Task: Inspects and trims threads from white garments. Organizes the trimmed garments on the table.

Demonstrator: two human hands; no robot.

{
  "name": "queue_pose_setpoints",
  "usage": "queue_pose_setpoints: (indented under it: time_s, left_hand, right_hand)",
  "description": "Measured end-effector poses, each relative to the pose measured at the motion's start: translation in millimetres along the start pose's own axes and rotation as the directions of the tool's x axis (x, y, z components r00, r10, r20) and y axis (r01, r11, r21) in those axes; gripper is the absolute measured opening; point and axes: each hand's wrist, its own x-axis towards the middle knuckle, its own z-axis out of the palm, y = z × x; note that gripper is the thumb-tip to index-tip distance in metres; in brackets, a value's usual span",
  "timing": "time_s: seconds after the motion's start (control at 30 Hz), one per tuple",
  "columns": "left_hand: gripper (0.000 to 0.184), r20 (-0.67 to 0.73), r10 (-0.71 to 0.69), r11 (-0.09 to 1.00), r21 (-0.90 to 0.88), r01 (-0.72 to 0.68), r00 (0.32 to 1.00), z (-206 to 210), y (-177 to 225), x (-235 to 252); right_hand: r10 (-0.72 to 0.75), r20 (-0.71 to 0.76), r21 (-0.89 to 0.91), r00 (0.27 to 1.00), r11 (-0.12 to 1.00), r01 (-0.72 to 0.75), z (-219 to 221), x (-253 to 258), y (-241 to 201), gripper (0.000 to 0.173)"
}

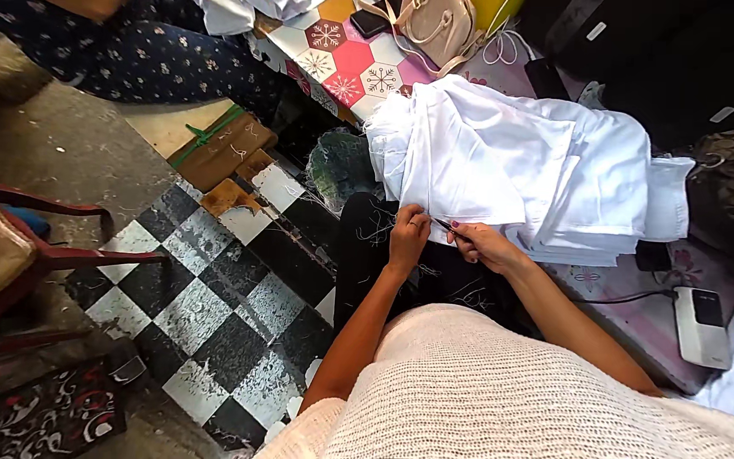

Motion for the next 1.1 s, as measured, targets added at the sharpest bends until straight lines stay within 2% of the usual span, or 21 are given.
queue_pose_setpoints:
  time_s: [0.17, 0.37, 0.47, 0.67, 0.83, 0.9, 0.93, 1.0, 1.07, 1.1]
  left_hand:
    - [0.007, 0.091, -0.179, 0.961, -0.199, 0.194, 0.980, -16.0, 9.4, -5.3]
    - [0.009, 0.189, -0.358, 0.911, -0.144, 0.386, 0.914, -35.6, 22.8, -3.2]
    - [0.012, 0.200, -0.464, 0.838, -0.216, 0.501, 0.863, -46.3, 30.6, -1.8]
    - [0.010, 0.217, -0.535, 0.753, -0.316, 0.577, 0.817, -47.7, 38.6, -2.6]
    - [0.008, 0.192, -0.549, 0.742, -0.336, 0.581, 0.813, -44.8, 38.2, -6.1]
    - [0.009, 0.162, -0.546, 0.790, -0.227, 0.569, 0.822, -44.3, 36.2, -9.2]
    - [0.011, 0.121, -0.520, 0.838, -0.118, 0.532, 0.846, -42.9, 34.8, -11.2]
    - [0.015, 0.033, -0.383, 0.917, 0.134, 0.376, 0.923, -37.9, 30.4, -14.9]
    - [0.027, -0.019, -0.175, 0.935, 0.310, 0.172, 0.984, -31.0, 25.3, -9.7]
    - [0.030, -0.021, -0.064, 0.923, 0.380, 0.067, 0.998, -27.3, 21.5, -5.0]
  right_hand:
    - [0.067, 0.045, -0.006, 0.997, 0.998, -0.067, -3.9, -1.5, 3.1, 0.042]
    - [0.087, 0.064, -0.030, 0.994, 0.996, -0.085, 0.3, 4.7, -3.2, 0.044]
    - [0.113, 0.063, -0.056, 0.992, 0.992, -0.109, 1.0, 6.8, -8.8, 0.046]
    - [0.128, 0.137, -0.062, 0.982, 0.991, -0.120, 9.3, 20.9, -13.6, 0.047]
    - [0.112, 0.086, -0.088, 0.990, 0.991, -0.104, 13.5, 28.1, -12.8, 0.042]
    - [0.104, 0.069, -0.091, 0.992, 0.991, -0.098, 14.2, 26.7, -11.7, 0.041]
    - [0.095, 0.067, -0.087, 0.993, 0.992, -0.089, 13.8, 24.6, -11.7, 0.042]
    - [0.037, 0.086, -0.077, 0.996, 0.997, -0.030, 11.9, 16.5, -12.9, 0.044]
    - [-0.074, 0.091, -0.118, 0.993, 0.989, 0.085, 10.5, 8.3, -15.6, 0.044]
    - [-0.148, 0.055, -0.199, 0.988, 0.968, 0.156, 12.6, 5.8, -15.4, 0.043]
